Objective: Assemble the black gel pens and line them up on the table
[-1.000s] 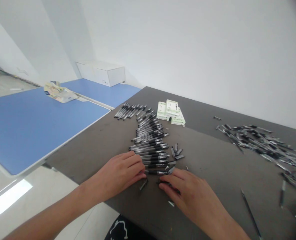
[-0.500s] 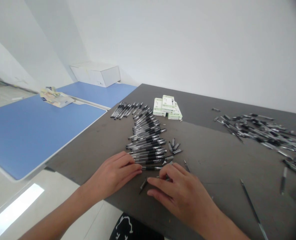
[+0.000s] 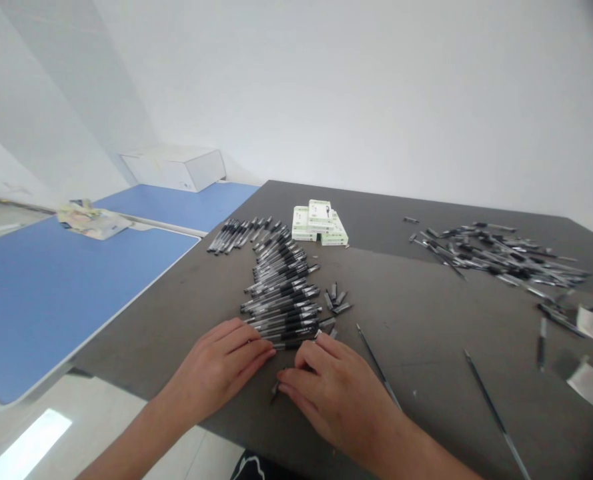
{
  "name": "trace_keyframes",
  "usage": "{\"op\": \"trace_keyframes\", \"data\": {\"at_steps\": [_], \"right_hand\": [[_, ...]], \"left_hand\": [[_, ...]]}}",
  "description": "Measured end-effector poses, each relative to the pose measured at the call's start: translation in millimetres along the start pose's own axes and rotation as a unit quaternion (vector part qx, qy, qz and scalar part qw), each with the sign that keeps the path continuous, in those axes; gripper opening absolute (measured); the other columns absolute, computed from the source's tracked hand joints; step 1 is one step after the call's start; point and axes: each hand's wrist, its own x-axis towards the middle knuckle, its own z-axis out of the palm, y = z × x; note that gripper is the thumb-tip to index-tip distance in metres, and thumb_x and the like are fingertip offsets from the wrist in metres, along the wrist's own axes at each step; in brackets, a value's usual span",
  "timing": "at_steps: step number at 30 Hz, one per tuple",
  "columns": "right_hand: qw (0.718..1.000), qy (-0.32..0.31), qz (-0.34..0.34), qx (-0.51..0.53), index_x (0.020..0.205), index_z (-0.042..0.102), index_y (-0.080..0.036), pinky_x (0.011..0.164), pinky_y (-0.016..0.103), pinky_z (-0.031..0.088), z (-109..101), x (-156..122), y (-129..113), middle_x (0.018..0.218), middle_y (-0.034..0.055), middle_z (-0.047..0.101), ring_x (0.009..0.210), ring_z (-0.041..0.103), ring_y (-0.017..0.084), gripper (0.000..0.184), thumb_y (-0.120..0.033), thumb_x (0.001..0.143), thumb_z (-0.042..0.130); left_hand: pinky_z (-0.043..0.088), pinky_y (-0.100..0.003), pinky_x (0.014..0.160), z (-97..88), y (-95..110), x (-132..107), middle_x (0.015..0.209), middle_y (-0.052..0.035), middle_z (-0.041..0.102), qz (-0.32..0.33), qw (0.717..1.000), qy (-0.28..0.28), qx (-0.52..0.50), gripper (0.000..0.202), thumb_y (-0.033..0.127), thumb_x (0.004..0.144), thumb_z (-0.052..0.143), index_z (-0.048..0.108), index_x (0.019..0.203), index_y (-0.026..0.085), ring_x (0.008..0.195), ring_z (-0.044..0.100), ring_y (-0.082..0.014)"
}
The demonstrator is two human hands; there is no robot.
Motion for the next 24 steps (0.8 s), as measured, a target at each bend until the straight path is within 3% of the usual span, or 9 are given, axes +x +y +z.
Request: {"op": "trace_keyframes", "data": {"at_steps": [7,11,15,18,24], "right_hand": [[1.000,-0.011,0.000,0.007,0.100,0.079,-0.025,0.074,0.036,0.047,-0.5,-2.9,-2.1,0.085,0.0000,0.068,0.084,0.059,0.022,0.008,-0.020,0.095,0.080],[0.999,0.007,0.010,0.030,0.102,0.080,-0.026,0.077,0.036,0.048,-2.6,-5.5,3.2,0.086,0.0000,0.069,0.085,0.060,0.021,0.008,-0.027,0.095,0.082],[0.998,0.041,0.022,0.050,0.106,0.082,-0.025,0.080,0.037,0.050,-18.1,-5.8,18.7,0.089,0.0018,0.072,0.084,0.061,0.021,0.015,-0.035,0.096,0.081],[0.997,0.052,0.045,0.028,0.109,0.083,-0.024,0.081,0.038,0.050,-36.6,-6.4,36.4,0.092,0.0036,0.073,0.084,0.061,0.021,0.014,-0.033,0.100,0.077],[0.995,0.007,0.086,-0.050,0.112,0.085,-0.027,0.079,0.038,0.052,-52.4,-7.4,67.5,0.097,0.0075,0.072,0.089,0.060,0.023,0.017,-0.026,0.103,0.071]], "left_hand": [[0.052,-0.035,0.081,1.1,0.0,-1.0,0.094,-0.0040,0.074,-0.012,1.000,-0.001,0.006,0.006,0.018,0.106,0.067,0.073,0.107,0.018,0.085,0.063,-0.0205],[0.050,-0.035,0.080,0.1,2.3,-1.0,0.092,-0.0035,0.073,-0.029,1.000,-0.009,-0.003,0.005,0.017,0.107,0.065,0.070,0.106,0.019,0.084,0.062,-0.0206],[0.048,-0.034,0.075,0.7,3.2,1.5,0.088,-0.0037,0.070,-0.036,0.999,-0.016,-0.003,0.004,0.018,0.105,0.066,0.068,0.103,0.019,0.081,0.060,-0.0211],[0.047,-0.033,0.073,1.6,3.1,3.6,0.086,-0.0036,0.069,-0.030,0.999,-0.017,-0.003,0.004,0.017,0.105,0.066,0.067,0.102,0.019,0.079,0.059,-0.0206],[0.047,-0.031,0.072,1.8,3.1,2.9,0.087,-0.0038,0.069,-0.031,0.999,-0.016,-0.011,0.005,0.016,0.105,0.065,0.068,0.102,0.019,0.079,0.061,-0.0198]]}}
